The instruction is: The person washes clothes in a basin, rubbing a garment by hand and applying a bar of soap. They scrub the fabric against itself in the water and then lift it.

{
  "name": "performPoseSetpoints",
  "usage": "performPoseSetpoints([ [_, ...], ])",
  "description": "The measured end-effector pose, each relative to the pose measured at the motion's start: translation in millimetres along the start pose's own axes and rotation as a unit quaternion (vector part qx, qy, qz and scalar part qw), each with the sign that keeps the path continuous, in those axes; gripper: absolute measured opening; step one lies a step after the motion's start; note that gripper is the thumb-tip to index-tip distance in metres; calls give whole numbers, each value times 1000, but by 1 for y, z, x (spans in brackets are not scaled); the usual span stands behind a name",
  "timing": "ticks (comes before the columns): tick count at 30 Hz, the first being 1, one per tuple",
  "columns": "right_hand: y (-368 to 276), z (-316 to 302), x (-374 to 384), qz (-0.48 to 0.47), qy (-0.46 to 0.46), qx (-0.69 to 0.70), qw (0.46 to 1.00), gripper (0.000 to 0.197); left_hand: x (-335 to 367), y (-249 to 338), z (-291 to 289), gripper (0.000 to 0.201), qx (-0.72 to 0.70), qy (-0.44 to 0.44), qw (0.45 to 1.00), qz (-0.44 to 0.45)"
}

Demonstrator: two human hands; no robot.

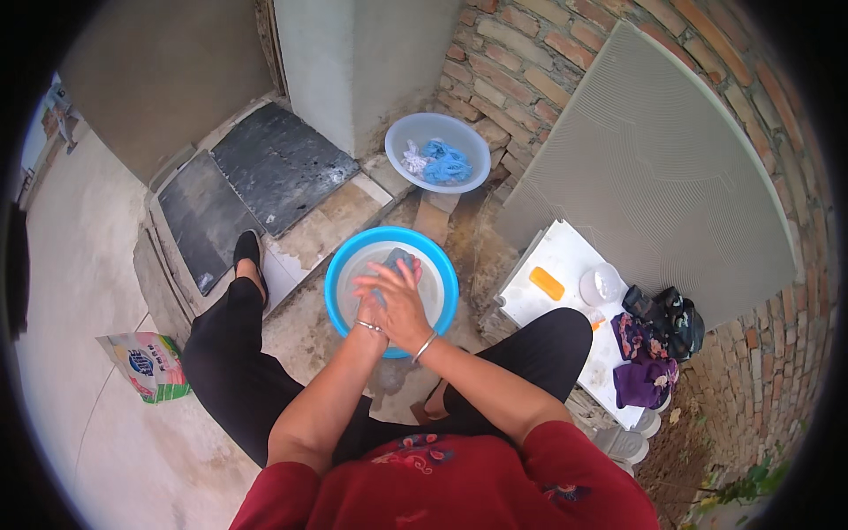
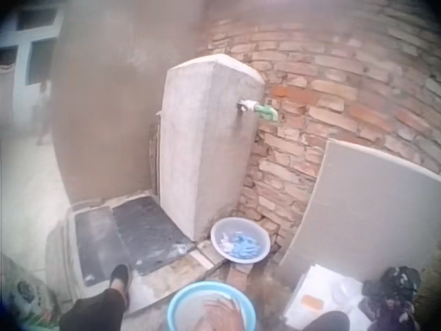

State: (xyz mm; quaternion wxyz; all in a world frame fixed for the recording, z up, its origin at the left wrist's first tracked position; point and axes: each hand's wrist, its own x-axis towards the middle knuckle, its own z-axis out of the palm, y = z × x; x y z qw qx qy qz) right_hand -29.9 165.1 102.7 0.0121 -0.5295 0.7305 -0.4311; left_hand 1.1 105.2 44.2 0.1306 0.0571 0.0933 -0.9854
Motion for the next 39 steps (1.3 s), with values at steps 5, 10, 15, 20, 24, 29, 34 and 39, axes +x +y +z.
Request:
performPoseSetpoints([
  [5,53,-18,53,158,124,102,974,31,6,-4,30,39,216,95,970,51],
  [10,-6,8,10,-4,-49,12,999,43,0,33,-5,43,103,7,991,86],
  [15,68,-18,38,208,90,94,969,48,3,-8,32,41,207,122,970,31],
  [20,32,13,3,19,-47,-68,996,46,-5,16,41,36,155,109,977,96],
  [24,55,-7,33,183,49,78,979,44,7,-7,7,45,226,81,971,-5],
  [29,1,-22,21,89,-20,58,994,51,7,2,43,44,228,72,970,43],
  [34,23,-8,36,115,-16,94,989,52,20,1,26,45,272,130,950,77],
  [39,67,-29,53,224,56,245,942,54,12,-17,94,40,414,161,889,110],
])
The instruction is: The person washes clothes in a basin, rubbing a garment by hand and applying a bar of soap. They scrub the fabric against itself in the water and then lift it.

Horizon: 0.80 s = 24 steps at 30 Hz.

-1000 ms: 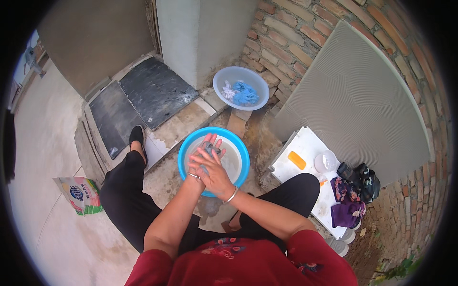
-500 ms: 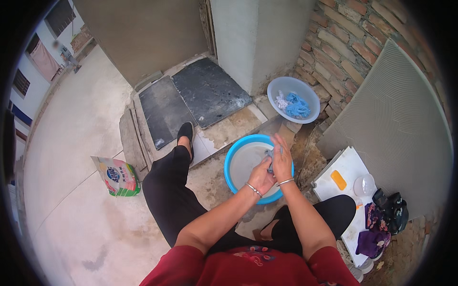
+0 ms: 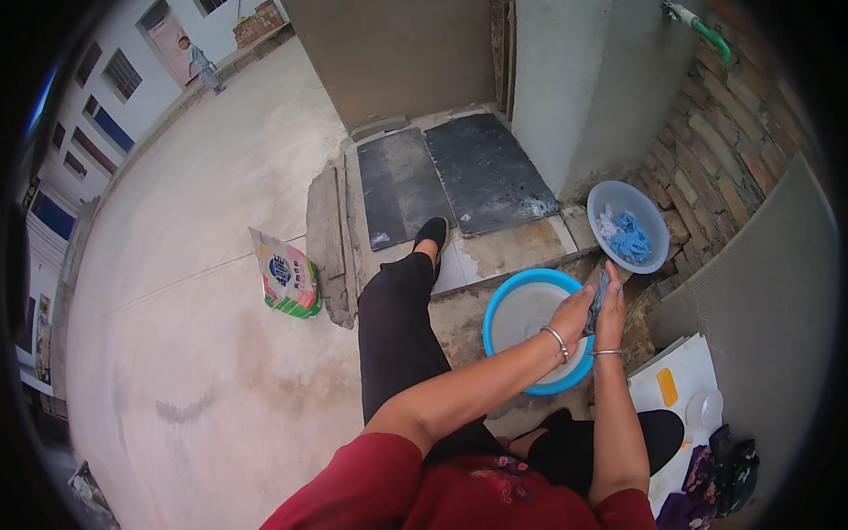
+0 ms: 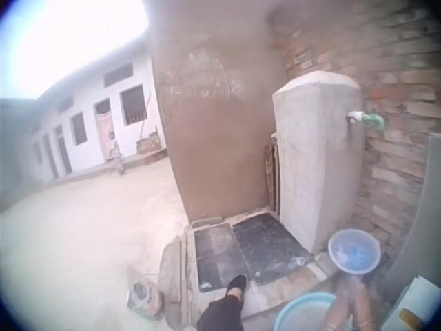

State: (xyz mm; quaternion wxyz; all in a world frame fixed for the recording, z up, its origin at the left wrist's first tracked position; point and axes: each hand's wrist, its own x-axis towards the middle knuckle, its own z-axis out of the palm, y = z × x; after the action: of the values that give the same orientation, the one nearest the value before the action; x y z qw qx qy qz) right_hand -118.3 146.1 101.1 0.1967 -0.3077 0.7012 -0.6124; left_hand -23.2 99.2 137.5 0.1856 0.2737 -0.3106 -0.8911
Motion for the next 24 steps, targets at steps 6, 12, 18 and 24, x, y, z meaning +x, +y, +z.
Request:
performPoseSetpoints([
  [6,-31,8,-44,71,13,173,982,54,2,0,10,40,41,53,994,91],
  [12,-12,-13,-69,128,2,205,970,36,-10,-54,5,41,18,101,988,114],
  [18,16,-34,-65,154,101,213,960,26,7,-78,-5,39,80,183,969,145],
  [24,15,-37,-54,90,136,289,943,25,42,-107,-46,48,-7,305,943,136],
])
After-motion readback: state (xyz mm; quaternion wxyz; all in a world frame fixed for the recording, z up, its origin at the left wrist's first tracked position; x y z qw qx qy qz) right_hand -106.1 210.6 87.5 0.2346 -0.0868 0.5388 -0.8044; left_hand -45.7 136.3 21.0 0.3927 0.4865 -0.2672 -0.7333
